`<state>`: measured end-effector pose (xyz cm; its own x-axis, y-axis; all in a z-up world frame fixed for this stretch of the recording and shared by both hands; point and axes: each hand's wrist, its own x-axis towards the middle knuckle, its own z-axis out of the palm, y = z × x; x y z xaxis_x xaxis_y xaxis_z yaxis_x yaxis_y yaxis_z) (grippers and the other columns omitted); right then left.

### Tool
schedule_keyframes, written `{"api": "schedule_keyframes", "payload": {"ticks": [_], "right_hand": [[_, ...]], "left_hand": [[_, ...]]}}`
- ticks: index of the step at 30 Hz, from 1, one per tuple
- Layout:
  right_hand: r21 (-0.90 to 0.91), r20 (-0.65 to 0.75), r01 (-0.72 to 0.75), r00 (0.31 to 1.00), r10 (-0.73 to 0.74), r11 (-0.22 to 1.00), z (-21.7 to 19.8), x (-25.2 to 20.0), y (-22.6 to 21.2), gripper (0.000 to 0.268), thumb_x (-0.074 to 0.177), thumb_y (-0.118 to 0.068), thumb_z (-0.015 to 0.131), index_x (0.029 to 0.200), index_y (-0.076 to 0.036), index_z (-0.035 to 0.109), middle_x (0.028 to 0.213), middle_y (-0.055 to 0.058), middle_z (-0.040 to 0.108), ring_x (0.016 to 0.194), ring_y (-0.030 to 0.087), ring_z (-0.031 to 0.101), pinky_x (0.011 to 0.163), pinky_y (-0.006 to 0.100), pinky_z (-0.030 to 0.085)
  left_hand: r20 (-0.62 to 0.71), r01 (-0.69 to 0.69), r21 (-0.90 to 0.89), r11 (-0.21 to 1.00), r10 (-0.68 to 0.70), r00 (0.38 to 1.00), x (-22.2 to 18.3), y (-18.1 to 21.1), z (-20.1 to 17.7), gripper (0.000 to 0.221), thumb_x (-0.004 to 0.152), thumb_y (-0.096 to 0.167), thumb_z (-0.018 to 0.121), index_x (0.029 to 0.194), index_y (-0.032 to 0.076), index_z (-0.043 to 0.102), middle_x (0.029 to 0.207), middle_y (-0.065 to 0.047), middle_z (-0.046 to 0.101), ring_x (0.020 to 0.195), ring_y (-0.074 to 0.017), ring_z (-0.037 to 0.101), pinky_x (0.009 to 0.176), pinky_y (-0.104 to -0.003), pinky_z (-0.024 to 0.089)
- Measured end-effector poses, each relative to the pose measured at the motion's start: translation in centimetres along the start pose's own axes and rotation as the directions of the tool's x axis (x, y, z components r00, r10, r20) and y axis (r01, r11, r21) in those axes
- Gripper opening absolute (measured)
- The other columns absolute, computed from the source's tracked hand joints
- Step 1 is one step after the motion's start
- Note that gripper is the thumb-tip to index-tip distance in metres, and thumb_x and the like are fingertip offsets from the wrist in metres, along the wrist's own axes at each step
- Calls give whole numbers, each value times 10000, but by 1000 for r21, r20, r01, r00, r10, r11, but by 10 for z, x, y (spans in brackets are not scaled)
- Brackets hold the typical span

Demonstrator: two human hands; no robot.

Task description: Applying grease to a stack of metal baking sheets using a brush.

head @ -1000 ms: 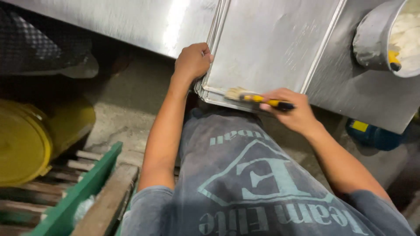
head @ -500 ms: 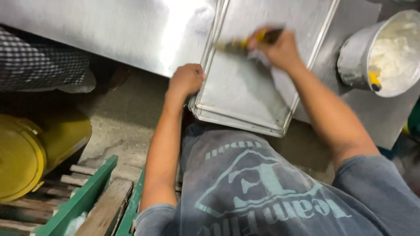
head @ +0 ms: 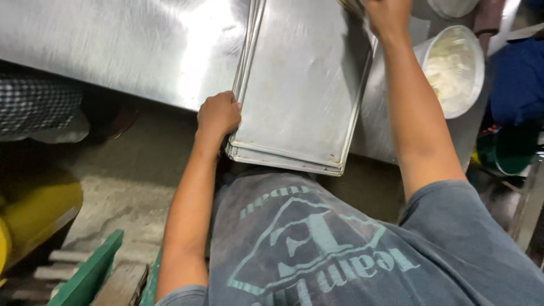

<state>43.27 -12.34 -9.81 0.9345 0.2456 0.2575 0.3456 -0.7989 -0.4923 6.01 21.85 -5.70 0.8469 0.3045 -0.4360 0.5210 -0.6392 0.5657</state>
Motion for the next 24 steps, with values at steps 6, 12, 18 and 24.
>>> {"api": "schedule_keyframes", "payload": {"ticks": [6,12,18,24], "right_hand": [[-163,-212,432,863,-459,887,-84,-102,-52,181,887,-93,839,1036,-73,738,878,144,727,743,312,720,653,394,555],[-242,163,324,943,-291,915,-136,-272,-156,223,801,-47,768,1010,-125,762,834,140,631,785,363,623,679,488,477],[-188,134,81,989,-57,979,-149,-367,-228,124,836,-53,761,931,-115,708,829,96,630,784,323,639,683,428,508],[-18,97,14,995,-12,1000,-121,-367,-290,140,827,-57,761,946,-121,725,846,89,667,781,303,669,687,409,527]], "left_hand": [[35,-99,5,995,99,994,6,-6,-1,200,931,286,690,952,90,725,945,-184,736,929,-406,687,816,-506,539],[87,-127,-48,991,131,988,20,-18,4,196,917,265,705,940,71,723,928,-184,738,893,-386,701,811,-481,549],[90,-241,-10,971,241,966,23,-25,5,192,920,240,707,931,49,722,936,-219,724,911,-434,676,811,-502,529],[69,-225,-109,968,233,970,20,-24,-3,189,903,234,710,913,45,703,903,-222,717,883,-426,684,805,-489,534]]}}
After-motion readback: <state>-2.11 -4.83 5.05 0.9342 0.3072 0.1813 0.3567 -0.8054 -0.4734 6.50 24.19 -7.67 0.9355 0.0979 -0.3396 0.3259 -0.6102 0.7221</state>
